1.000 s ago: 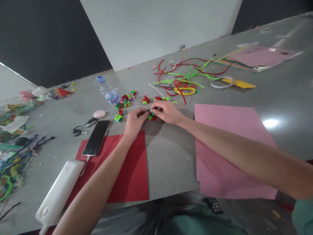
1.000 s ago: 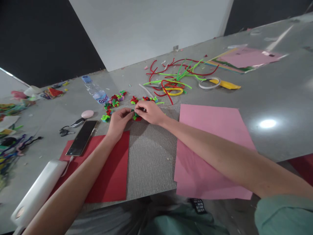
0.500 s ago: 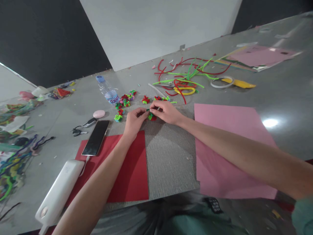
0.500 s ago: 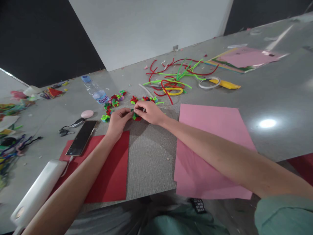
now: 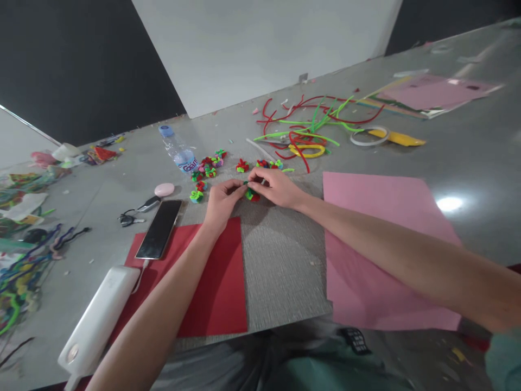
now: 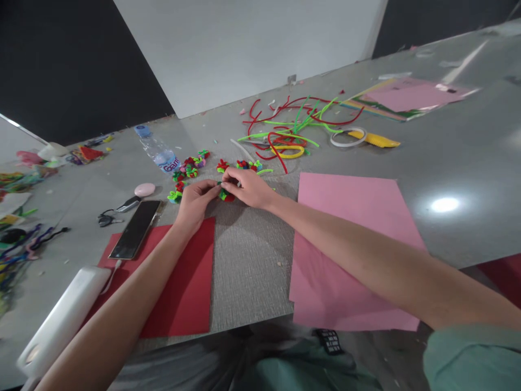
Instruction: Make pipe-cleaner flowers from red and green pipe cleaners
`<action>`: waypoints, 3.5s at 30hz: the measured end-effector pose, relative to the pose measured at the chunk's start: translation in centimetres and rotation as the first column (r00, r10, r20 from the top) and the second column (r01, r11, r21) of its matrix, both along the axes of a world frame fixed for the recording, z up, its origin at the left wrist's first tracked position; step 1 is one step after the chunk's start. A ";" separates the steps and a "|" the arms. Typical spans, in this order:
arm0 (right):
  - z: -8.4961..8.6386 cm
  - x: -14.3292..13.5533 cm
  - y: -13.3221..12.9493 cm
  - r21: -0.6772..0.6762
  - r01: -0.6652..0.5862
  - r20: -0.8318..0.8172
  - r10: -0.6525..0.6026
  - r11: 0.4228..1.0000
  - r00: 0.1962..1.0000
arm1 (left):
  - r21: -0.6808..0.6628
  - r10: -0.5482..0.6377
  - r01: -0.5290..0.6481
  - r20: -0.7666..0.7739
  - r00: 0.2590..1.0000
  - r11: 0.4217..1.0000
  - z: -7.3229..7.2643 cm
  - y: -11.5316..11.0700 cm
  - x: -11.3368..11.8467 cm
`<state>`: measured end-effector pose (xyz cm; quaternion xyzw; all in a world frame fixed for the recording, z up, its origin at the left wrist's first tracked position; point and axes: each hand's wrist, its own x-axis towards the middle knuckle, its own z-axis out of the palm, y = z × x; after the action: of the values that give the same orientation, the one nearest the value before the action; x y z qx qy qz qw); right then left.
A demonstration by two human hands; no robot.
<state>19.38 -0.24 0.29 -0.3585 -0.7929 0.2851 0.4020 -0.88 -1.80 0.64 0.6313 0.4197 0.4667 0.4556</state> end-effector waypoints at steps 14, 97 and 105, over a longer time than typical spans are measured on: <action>-0.1 -0.1 0.0 0.004 0.011 0.014 -0.011 1.000 1.000 | -0.008 0.002 -0.002 0.015 1.000 1.000 -0.1 0.1 -0.1; -0.2 -0.1 0.0 0.027 0.020 0.045 -0.021 0.999 0.999 | -0.033 -0.013 0.014 0.021 1.000 0.999 -0.5 0.2 -0.1; -0.3 0.0 0.0 0.051 0.047 0.055 -0.050 0.998 0.997 | -0.005 -0.040 0.040 -0.001 0.999 0.999 -0.1 -0.1 0.1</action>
<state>19.40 -0.24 -0.03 -0.3754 -0.8019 0.2454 0.3948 -0.76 -1.89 0.57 0.6387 0.4084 0.4560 0.4662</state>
